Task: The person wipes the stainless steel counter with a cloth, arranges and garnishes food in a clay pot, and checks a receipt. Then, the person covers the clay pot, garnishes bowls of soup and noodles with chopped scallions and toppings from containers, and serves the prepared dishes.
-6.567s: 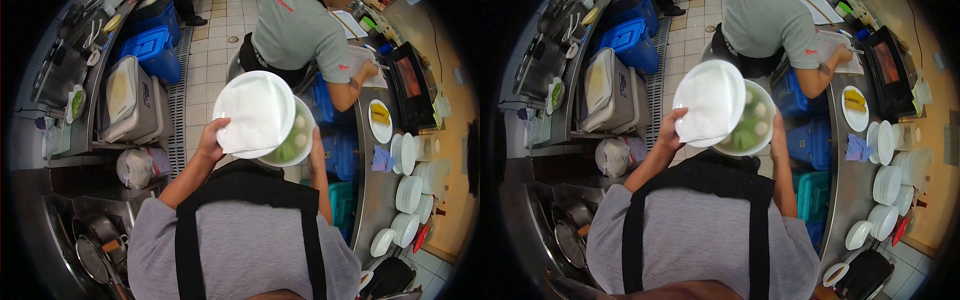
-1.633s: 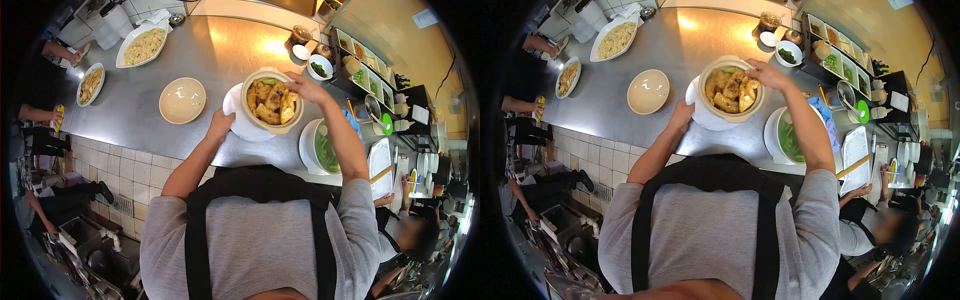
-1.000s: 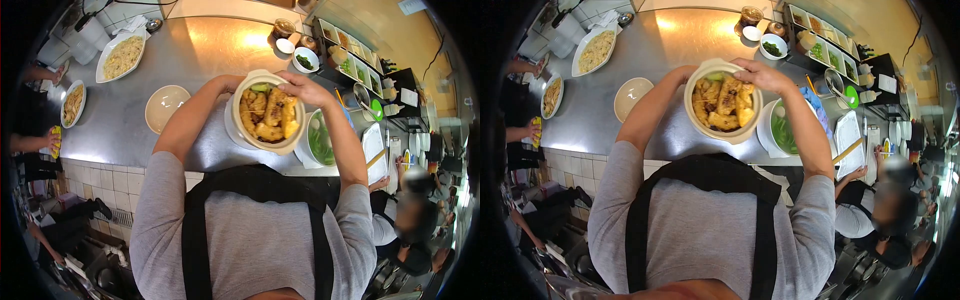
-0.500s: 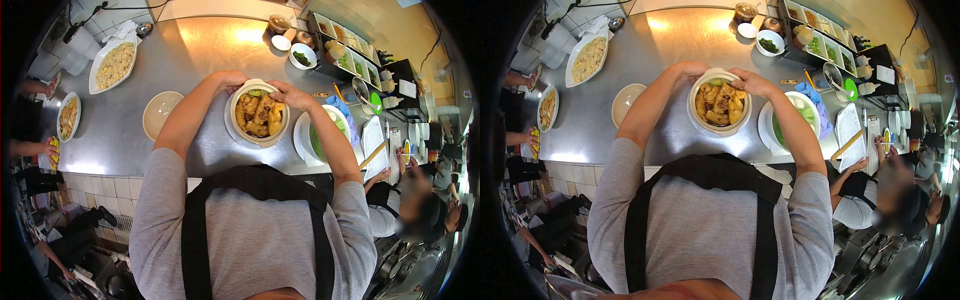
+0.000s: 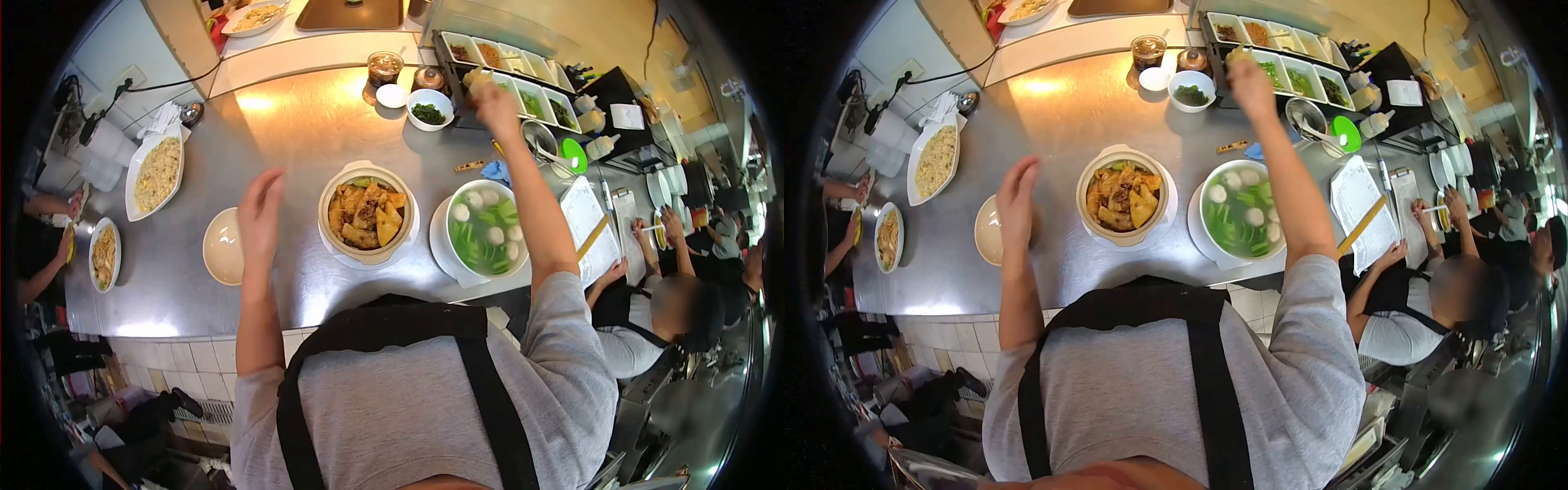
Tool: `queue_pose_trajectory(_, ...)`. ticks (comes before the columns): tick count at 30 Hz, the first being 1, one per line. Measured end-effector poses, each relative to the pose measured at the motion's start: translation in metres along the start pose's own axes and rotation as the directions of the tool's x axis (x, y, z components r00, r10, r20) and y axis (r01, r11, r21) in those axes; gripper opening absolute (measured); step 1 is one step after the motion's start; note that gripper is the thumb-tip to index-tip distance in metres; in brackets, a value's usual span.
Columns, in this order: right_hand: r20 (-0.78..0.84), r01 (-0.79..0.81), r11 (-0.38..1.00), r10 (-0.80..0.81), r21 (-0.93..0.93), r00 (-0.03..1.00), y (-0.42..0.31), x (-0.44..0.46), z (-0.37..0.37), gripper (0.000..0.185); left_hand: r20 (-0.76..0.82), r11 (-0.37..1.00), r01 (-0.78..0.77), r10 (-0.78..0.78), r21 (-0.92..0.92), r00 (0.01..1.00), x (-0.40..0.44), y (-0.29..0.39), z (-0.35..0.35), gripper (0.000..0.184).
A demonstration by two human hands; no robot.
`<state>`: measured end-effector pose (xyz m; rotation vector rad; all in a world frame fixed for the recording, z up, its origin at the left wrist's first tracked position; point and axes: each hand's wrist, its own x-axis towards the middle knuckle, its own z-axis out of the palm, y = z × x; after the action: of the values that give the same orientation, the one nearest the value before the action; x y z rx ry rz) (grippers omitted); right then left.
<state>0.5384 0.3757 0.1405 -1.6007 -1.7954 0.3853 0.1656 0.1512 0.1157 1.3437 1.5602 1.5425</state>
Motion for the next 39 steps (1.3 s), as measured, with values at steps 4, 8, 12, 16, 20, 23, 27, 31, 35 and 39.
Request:
queue_pose_trajectory(4,-0.264,0.018,0.979,0.037,0.201,0.964,0.067,0.046,0.008,0.018,-0.34,0.592,0.096,0.315,0.8,0.886,-0.058,-0.03,-0.078,0.039)
queue_pose_trajectory(8,0.011,0.014,0.927,-0.02,0.375,1.0,-0.006,0.016,0.009,0.022,-0.566,0.796,0.544,-0.328,0.265,0.756,-0.085,-0.067,-0.109,0.04)
queue_pose_trajectory(12,0.108,0.278,0.905,-0.327,0.322,0.939,-0.034,-0.006,0.022,0.021,-0.355,0.772,0.487,-0.626,-0.408,0.695,-0.094,-0.104,-0.107,0.035)
queue_pose_trajectory(16,0.54,0.128,0.905,-0.35,0.406,0.766,-0.092,-0.064,0.017,0.024,-0.261,0.715,0.414,-0.629,-0.564,0.732,-0.09,-0.066,-0.061,0.034)
queue_pose_trajectory(20,0.879,-0.414,0.782,-0.357,0.466,0.314,-0.124,-0.111,0.043,0.037,-0.093,0.669,0.375,-0.554,-0.642,0.828,-0.071,0.012,0.005,0.03)
queue_pose_trajectory(23,0.907,-0.85,0.398,-0.375,0.346,0.193,-0.138,-0.141,0.052,0.042,0.021,0.681,0.341,-0.432,-0.648,0.902,-0.066,0.044,0.04,0.028)
queue_pose_trajectory(27,0.905,-0.896,0.168,-0.195,0.41,0.378,-0.148,-0.16,0.029,0.04,-0.071,0.884,0.15,-0.201,-0.444,0.977,-0.064,0.061,0.058,0.027)
queue_pose_trajectory(31,0.852,-0.856,0.181,-0.32,0.484,0.414,-0.153,-0.16,0.011,0.04,-0.166,0.932,0.03,-0.096,-0.362,0.981,-0.057,0.057,0.063,0.026)
queue_pose_trajectory(35,0.78,-0.799,0.21,-0.453,0.564,0.432,-0.152,-0.161,0.004,0.038,-0.195,0.918,0.032,-0.118,-0.395,0.974,-0.059,0.051,0.064,0.028)
queue_pose_trajectory(39,0.769,-0.424,0.666,-0.382,0.614,0.512,-0.161,-0.147,-0.005,0.037,-0.08,0.959,0.201,-0.221,-0.2,0.972,-0.07,0.041,0.035,0.027)
